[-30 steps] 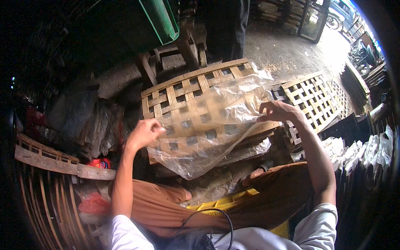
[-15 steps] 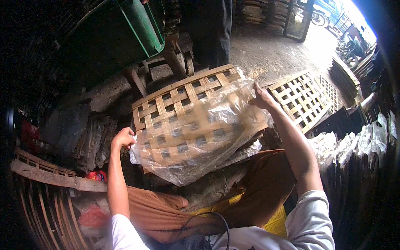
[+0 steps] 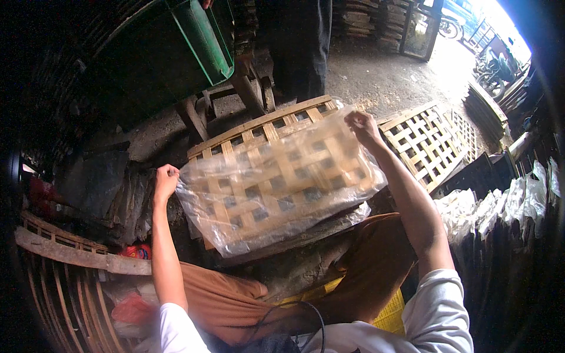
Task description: The person repeatedly picks up a wooden lattice tray, places a clear plastic sheet over it, and stacks it on a growing pile. The person continues this cycle, handling trays and plastic sheets by hand.
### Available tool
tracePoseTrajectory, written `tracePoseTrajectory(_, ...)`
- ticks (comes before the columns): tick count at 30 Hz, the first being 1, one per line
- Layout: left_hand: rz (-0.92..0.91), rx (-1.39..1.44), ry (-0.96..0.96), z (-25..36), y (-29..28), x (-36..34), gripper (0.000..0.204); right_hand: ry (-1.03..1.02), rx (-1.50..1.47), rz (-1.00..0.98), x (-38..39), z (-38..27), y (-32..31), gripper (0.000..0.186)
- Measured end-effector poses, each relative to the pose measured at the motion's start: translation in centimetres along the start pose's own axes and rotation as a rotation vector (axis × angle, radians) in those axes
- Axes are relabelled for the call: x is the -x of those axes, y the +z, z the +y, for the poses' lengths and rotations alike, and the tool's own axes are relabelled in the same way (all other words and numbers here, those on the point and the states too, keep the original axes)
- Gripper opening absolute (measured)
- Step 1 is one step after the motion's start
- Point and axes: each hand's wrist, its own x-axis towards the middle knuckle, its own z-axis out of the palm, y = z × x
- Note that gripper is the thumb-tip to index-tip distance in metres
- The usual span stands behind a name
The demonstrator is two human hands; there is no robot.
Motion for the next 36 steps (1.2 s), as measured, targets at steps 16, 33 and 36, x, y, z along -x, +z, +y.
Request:
tracePoseTrajectory(16, 0.396, 0.284, -0.114, -3.3, 3.8, -6.0, 0.043, 0.121, -0.269, 0.023, -1.1, -1.4, 0.6, 0.068)
tracePoseTrajectory(33, 0.281, 0.024, -0.140, -5.4, 4.3, -4.0, 0.060, 0.129, 0.095, -0.161, -1.5, 2.7, 0.3, 0.083)
tracePoseTrajectory(36, -0.046, -0.201, -0.160, 2.0, 2.8, -1.3, 0.057, 0.277, 0.346, -0.281, 0.1, 3.9, -2.7, 0.082)
